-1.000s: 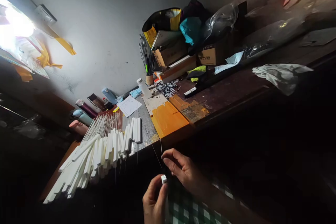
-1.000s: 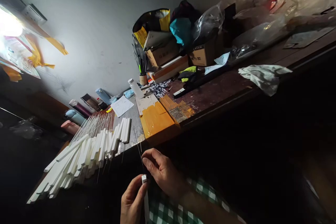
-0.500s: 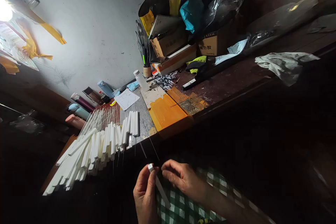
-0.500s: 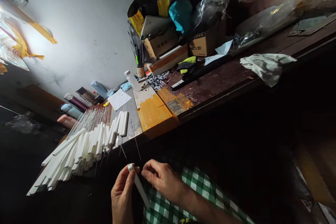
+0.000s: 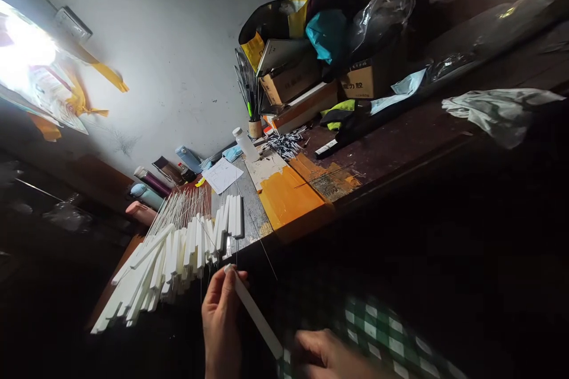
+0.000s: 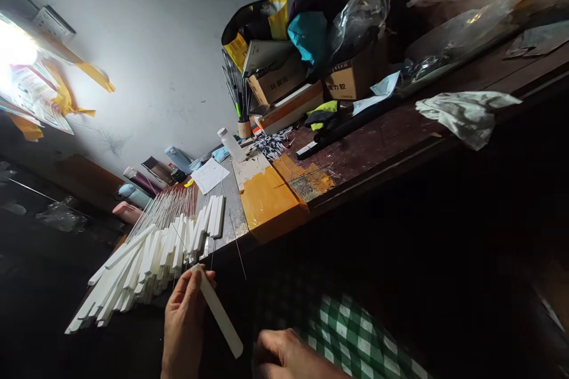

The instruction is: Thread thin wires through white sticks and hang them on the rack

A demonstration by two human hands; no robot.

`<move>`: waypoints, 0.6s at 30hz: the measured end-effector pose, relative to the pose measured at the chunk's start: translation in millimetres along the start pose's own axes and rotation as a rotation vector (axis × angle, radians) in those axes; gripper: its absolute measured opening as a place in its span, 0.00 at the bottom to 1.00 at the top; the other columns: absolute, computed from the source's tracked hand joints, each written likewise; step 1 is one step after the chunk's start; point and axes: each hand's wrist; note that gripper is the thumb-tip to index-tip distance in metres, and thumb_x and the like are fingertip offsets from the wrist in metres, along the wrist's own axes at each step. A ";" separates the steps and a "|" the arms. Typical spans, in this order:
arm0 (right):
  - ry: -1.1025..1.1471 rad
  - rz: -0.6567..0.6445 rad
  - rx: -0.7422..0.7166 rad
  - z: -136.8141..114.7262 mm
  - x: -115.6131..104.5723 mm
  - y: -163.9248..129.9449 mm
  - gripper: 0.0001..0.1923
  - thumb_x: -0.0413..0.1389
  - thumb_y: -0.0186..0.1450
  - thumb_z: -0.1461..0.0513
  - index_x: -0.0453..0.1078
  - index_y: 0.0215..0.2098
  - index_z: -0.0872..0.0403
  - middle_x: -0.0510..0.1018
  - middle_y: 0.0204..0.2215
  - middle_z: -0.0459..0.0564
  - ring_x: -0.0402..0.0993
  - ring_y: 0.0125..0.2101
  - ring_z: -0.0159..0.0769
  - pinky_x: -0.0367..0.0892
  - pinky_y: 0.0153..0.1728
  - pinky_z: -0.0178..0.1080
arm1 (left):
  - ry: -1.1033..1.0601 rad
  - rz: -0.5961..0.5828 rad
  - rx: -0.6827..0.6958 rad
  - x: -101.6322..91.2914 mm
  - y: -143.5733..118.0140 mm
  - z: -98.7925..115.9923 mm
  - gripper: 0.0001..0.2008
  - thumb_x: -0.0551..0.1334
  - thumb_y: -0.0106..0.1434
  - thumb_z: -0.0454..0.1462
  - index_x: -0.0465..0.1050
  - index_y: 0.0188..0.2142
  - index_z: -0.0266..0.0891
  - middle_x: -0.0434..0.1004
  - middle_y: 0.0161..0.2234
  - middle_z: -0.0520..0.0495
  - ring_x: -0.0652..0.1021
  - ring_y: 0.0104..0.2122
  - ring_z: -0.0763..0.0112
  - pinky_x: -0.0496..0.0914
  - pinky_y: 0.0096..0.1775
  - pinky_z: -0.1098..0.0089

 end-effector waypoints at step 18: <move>0.342 0.040 -0.127 24.9 25.7 37.4 0.13 0.56 0.63 0.53 0.64 0.32 0.55 0.70 0.23 0.43 0.66 0.22 0.28 0.64 0.24 0.32 | 0.023 -0.006 0.038 14.6 24.0 18.4 0.17 0.70 0.55 0.47 0.73 0.37 0.37 0.79 0.32 0.48 0.76 0.27 0.76 0.72 0.31 0.77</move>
Point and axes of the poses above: each hand's wrist, its own y-axis towards the middle knuckle, its own x-axis out of the palm, z = x × y
